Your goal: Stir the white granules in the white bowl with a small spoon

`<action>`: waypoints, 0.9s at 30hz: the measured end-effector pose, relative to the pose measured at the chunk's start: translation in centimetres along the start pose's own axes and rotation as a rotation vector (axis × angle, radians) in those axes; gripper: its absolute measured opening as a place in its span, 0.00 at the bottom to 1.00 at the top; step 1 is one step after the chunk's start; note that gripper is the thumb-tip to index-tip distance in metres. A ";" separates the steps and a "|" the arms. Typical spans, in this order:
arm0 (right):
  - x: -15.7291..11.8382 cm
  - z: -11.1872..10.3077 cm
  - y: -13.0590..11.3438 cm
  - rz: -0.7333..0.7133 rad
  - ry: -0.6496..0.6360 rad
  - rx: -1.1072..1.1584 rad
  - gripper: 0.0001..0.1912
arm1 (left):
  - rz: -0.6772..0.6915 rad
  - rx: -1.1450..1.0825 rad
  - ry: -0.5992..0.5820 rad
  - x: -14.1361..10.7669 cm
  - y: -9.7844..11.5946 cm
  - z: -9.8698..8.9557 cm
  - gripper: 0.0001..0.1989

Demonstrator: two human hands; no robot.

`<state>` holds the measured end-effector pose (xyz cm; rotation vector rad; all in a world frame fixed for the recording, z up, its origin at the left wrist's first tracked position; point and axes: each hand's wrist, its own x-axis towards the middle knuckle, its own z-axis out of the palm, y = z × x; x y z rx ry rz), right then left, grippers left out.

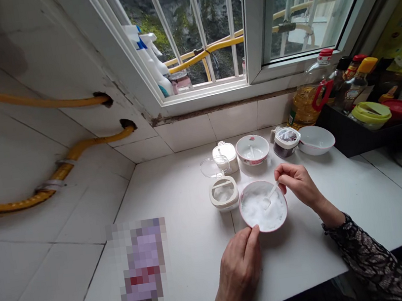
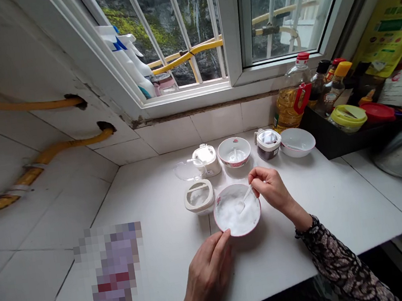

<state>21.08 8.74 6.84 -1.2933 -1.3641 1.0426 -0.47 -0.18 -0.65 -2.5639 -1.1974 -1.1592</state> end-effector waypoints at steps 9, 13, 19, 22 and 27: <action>0.3 0.0 0.5 0.039 0.020 0.059 0.04 | 0.002 0.007 0.008 0.1 0.1 -0.1 0.19; 0.3 0.1 0.7 0.037 0.038 0.018 0.05 | 0.008 0.011 0.016 0.2 0.1 -0.1 0.19; 0.2 0.4 0.8 0.019 0.050 -0.072 0.05 | 0.009 0.001 0.008 0.2 0.1 -0.1 0.19; 0.2 0.4 0.9 0.003 0.061 -0.108 0.06 | 0.010 0.002 0.007 0.2 0.1 -0.1 0.18; 0.2 0.4 1.1 0.017 0.058 -0.111 0.05 | 0.012 0.000 0.015 0.2 0.1 0.0 0.19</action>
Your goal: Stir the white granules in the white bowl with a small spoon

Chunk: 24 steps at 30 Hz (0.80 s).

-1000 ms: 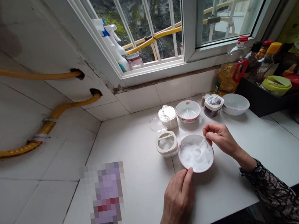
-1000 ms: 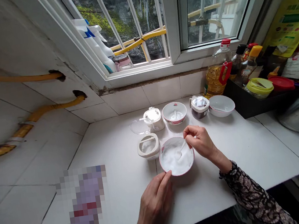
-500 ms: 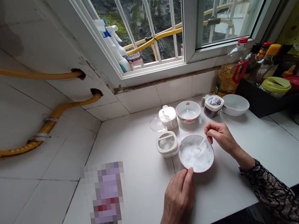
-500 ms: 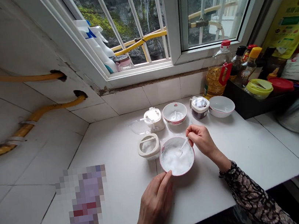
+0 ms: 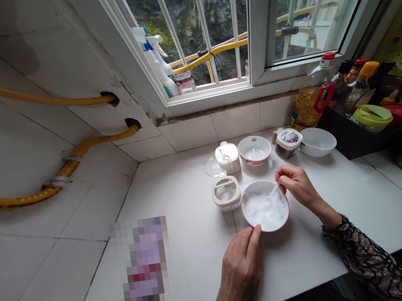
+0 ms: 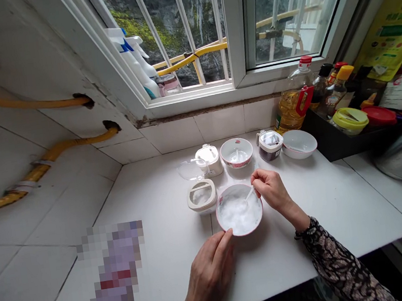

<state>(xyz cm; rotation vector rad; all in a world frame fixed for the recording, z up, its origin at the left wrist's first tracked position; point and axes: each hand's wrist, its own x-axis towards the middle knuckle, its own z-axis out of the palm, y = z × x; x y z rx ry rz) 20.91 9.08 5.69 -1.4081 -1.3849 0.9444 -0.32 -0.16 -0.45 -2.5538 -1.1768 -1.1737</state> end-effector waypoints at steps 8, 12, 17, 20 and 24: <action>0.5 -0.2 0.0 0.111 -0.037 0.236 0.04 | 0.010 0.010 0.011 0.1 0.0 0.0 0.18; 0.6 0.0 -0.2 0.088 -0.015 0.324 0.04 | 0.012 0.008 0.015 0.1 0.0 0.1 0.18; 0.4 1.0 -1.5 -0.010 -0.017 0.370 0.04 | 0.004 0.010 0.023 -0.1 0.0 0.3 0.17; -0.3 2.0 -2.4 -0.163 -0.028 0.279 0.05 | 0.006 0.017 0.019 -0.1 0.0 0.2 0.18; -1.2 3.8 -2.6 -0.584 0.024 -0.107 0.05 | 0.007 0.013 0.013 0.0 0.0 0.1 0.17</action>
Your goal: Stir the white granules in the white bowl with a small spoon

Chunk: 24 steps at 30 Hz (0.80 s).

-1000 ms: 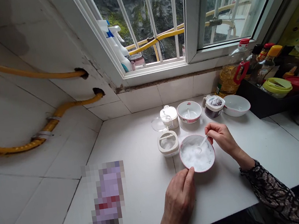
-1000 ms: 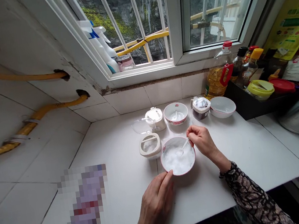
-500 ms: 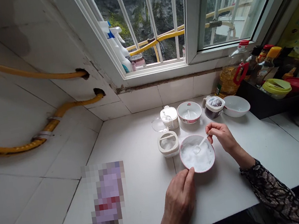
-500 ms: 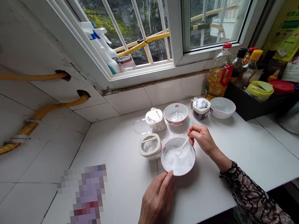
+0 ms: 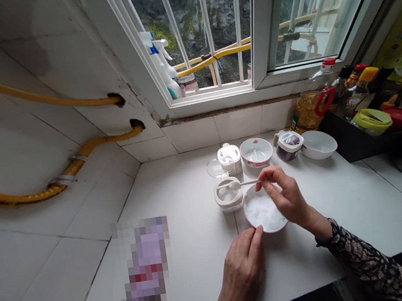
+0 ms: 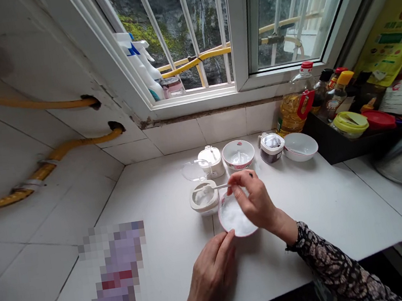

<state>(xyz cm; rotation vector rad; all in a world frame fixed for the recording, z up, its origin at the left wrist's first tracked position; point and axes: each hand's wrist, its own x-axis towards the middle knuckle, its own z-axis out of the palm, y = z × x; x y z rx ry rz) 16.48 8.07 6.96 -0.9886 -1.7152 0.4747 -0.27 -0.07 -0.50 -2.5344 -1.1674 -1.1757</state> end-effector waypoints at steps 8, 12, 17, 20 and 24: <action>0.1 -0.1 -0.1 -0.454 -0.107 -0.323 0.12 | -0.002 0.000 0.002 -0.3 -0.1 0.2 0.18; 0.4 -2.4 0.2 -0.240 0.019 -0.262 0.09 | -0.002 -0.001 -0.014 -0.3 -0.1 0.1 0.18; 0.0 -3.8 1.7 -0.004 -0.003 -0.309 0.08 | -0.003 -0.001 -0.003 -0.1 0.0 0.0 0.18; -0.3 -3.8 2.2 0.078 -0.026 -0.276 0.08 | -0.009 -0.008 -0.017 -0.1 0.0 0.0 0.18; -0.7 -3.1 2.2 0.170 -0.112 -0.188 0.08 | -0.022 -0.010 -0.033 -0.3 0.0 0.0 0.18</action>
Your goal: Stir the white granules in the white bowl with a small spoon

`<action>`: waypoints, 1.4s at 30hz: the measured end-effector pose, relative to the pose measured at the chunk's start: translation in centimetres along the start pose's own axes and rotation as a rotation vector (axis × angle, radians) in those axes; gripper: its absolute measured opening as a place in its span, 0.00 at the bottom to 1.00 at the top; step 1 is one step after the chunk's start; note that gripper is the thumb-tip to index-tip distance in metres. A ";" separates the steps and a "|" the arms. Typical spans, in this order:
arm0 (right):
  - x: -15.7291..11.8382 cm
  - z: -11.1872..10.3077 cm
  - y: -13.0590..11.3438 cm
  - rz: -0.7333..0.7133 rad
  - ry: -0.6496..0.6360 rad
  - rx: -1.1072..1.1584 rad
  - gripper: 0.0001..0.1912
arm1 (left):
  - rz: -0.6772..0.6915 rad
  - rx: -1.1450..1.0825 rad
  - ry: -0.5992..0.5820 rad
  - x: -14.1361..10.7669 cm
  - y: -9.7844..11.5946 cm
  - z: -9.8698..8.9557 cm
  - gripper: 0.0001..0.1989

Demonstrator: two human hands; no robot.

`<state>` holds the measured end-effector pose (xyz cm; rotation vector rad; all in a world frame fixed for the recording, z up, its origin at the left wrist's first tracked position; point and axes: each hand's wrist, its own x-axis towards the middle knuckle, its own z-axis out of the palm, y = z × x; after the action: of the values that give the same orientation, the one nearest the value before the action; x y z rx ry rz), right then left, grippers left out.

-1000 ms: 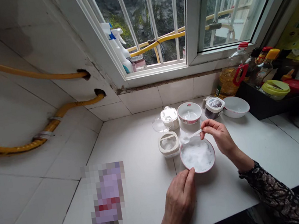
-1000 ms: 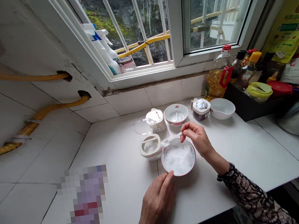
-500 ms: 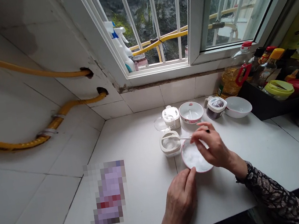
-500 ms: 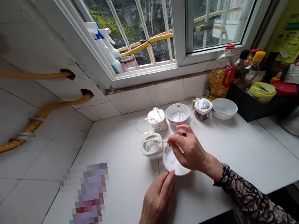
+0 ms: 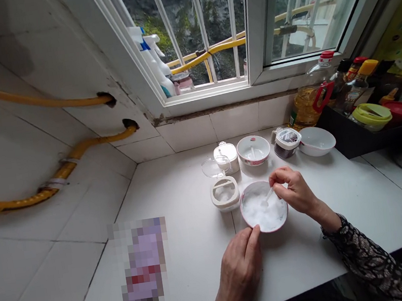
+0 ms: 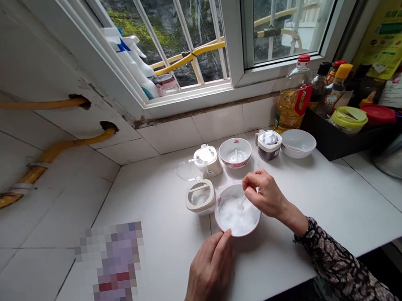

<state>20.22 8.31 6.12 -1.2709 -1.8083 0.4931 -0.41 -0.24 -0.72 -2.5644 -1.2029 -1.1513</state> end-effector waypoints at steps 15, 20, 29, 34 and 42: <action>0.7 -0.5 0.4 0.415 0.029 0.538 0.04 | 0.012 0.005 0.012 0.4 0.1 -0.2 0.18; 0.8 -0.5 0.9 0.459 0.044 0.589 0.04 | 0.016 0.003 0.020 0.3 0.1 -0.2 0.18; 0.6 -0.1 1.4 0.514 0.051 0.508 0.05 | 0.013 0.015 0.021 0.3 0.1 -0.1 0.18; 0.8 -0.1 1.6 0.538 0.042 0.504 0.05 | 0.014 0.013 0.017 0.2 0.1 0.0 0.19; 1.0 -0.3 1.7 0.563 0.036 0.583 0.04 | 0.020 0.000 0.015 0.2 0.0 0.1 0.19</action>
<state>21.29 9.82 5.46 -1.3287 -1.1206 1.1970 -0.28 -0.12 -0.65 -2.5569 -1.1715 -1.1639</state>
